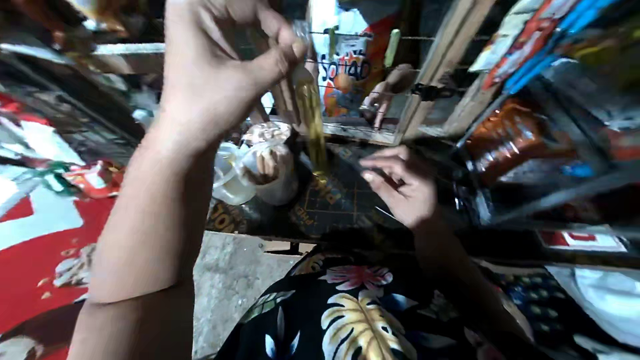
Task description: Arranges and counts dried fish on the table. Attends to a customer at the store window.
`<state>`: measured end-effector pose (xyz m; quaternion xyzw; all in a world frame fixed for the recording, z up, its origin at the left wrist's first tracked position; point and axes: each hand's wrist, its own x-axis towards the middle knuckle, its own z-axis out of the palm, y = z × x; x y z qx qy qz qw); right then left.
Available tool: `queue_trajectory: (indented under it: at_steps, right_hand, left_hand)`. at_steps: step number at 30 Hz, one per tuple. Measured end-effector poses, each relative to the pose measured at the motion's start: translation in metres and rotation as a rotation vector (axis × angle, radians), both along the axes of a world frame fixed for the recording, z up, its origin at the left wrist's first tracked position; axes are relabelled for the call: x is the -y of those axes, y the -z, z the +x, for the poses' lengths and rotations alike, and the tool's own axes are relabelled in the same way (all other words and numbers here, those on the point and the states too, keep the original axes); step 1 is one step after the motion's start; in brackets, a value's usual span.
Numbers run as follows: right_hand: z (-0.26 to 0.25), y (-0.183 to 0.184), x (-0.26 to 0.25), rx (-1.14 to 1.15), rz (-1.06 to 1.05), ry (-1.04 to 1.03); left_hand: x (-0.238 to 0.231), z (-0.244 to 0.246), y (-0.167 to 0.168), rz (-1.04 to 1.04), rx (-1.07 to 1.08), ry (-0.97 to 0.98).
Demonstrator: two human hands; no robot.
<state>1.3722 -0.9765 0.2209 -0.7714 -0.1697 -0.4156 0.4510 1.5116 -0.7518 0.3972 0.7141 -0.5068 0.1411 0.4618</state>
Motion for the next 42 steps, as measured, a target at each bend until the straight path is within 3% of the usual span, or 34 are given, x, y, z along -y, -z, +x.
queue_trajectory:
  at_steps: [3, 9, 13, 17, 20, 23, 26, 33, 36, 42]
  right_hand:
    - [-0.012, -0.007, 0.013, -0.049, 0.009, 0.113]
    - [-0.063, -0.009, 0.056, -0.262, 0.047, 0.573]
    - [-0.075, 0.004, 0.085, -0.26, 0.109, 0.667]
    - [-0.086, 0.011, 0.104, -0.366, 0.161, 0.727]
    - [-0.087, 0.015, 0.114, -0.392, 0.173, 0.72]
    - [-0.076, 0.02, 0.122, -0.367, 0.187, 0.702]
    - [-0.059, 0.025, 0.128, -0.348, 0.245, 0.652]
    - [-0.014, 0.038, 0.128, -0.257, 0.262, 0.453]
    - [0.001, 0.037, 0.124, -0.384, 0.261, 0.435]
    - [0.029, 0.037, 0.121, -0.46, 0.337, 0.294]
  left_hand:
    - [0.048, -0.014, 0.017, 0.002, -0.023, 0.117]
    - [0.146, -0.049, 0.037, -0.01, -0.029, 0.326]
    - [0.177, -0.048, 0.059, -0.123, 0.034, 0.352]
    - [0.164, -0.05, 0.128, -0.369, 0.378, -0.078]
    - [0.165, -0.054, 0.158, -0.368, 0.057, -0.045]
    - [0.176, -0.054, 0.159, -0.382, -0.368, 0.087]
    - [0.165, -0.067, 0.156, -0.411, -0.469, 0.115]
    - [0.073, -0.093, 0.164, -0.527, -0.508, 0.068]
    - [0.041, -0.094, 0.168, -0.493, -0.423, 0.009]
    - [0.024, -0.097, 0.172, -0.455, -0.416, 0.07]
